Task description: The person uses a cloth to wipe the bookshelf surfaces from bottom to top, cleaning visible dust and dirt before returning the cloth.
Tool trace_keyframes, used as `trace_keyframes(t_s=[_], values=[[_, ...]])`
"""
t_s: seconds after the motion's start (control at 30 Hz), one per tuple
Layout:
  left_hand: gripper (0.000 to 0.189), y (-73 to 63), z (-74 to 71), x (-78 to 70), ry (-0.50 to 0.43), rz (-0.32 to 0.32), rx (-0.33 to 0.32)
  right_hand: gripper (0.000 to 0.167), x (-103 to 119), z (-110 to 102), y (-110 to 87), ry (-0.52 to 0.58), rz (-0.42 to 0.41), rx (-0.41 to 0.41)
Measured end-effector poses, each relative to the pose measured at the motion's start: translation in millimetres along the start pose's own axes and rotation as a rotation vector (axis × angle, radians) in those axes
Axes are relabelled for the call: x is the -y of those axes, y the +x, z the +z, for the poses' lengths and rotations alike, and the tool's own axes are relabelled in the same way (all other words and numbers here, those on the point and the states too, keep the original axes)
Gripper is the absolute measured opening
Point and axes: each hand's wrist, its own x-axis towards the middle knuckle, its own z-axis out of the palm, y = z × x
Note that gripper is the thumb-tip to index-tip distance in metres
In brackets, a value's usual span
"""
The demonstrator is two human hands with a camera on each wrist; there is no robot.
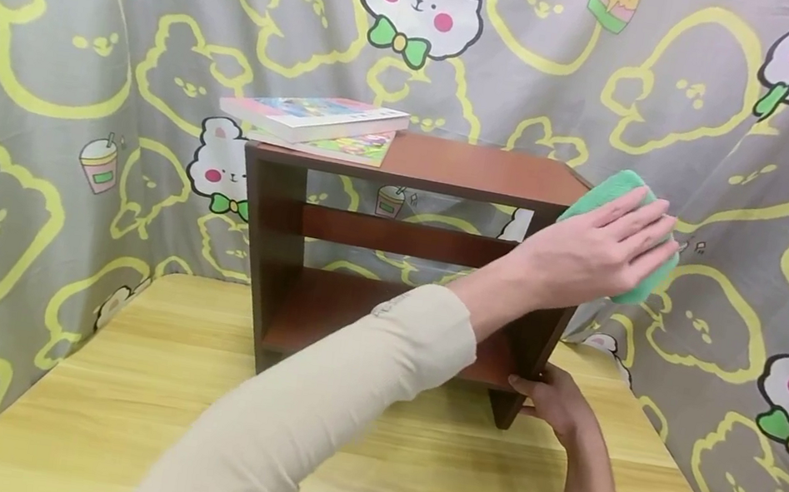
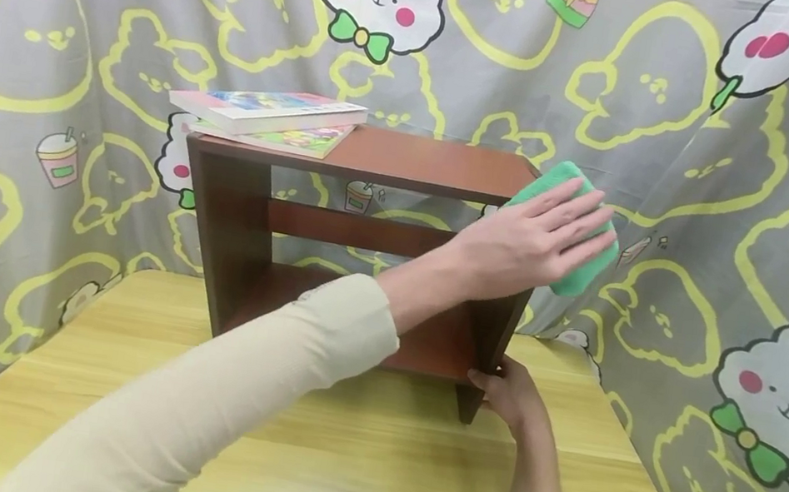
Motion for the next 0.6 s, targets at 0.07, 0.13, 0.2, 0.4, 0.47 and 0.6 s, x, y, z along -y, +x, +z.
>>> trace_keyframes(t_s=[0.07,0.13,0.2,0.4,0.47,0.6], values=[[0.058,-10.0,2.7,5.8,-0.018,0.005,-0.031,0.06,-1,0,-0.7,0.005,-0.003,-0.003],[0.056,-25.1,3.3,15.3,-0.031,0.001,-0.074,0.06,0,0,-0.9,0.009,-0.009,-0.008],[0.052,-43.8,4.0,26.0,-0.037,-0.007,-0.14,0.06,2,1,-0.8,0.005,-0.015,-0.006],[0.041,-109.8,-1.5,54.4,-0.06,-0.053,-0.294,0.062,0,4,-2.7,-0.022,0.018,-0.022],[0.041,-132.5,-7.2,65.3,-0.055,-0.078,-0.324,0.063,0,4,-2.5,-0.023,0.019,-0.027],[0.039,-175.6,-17.8,86.0,-0.011,-0.093,-0.358,0.063,0,4,-2.2,-0.015,0.01,-0.027]])
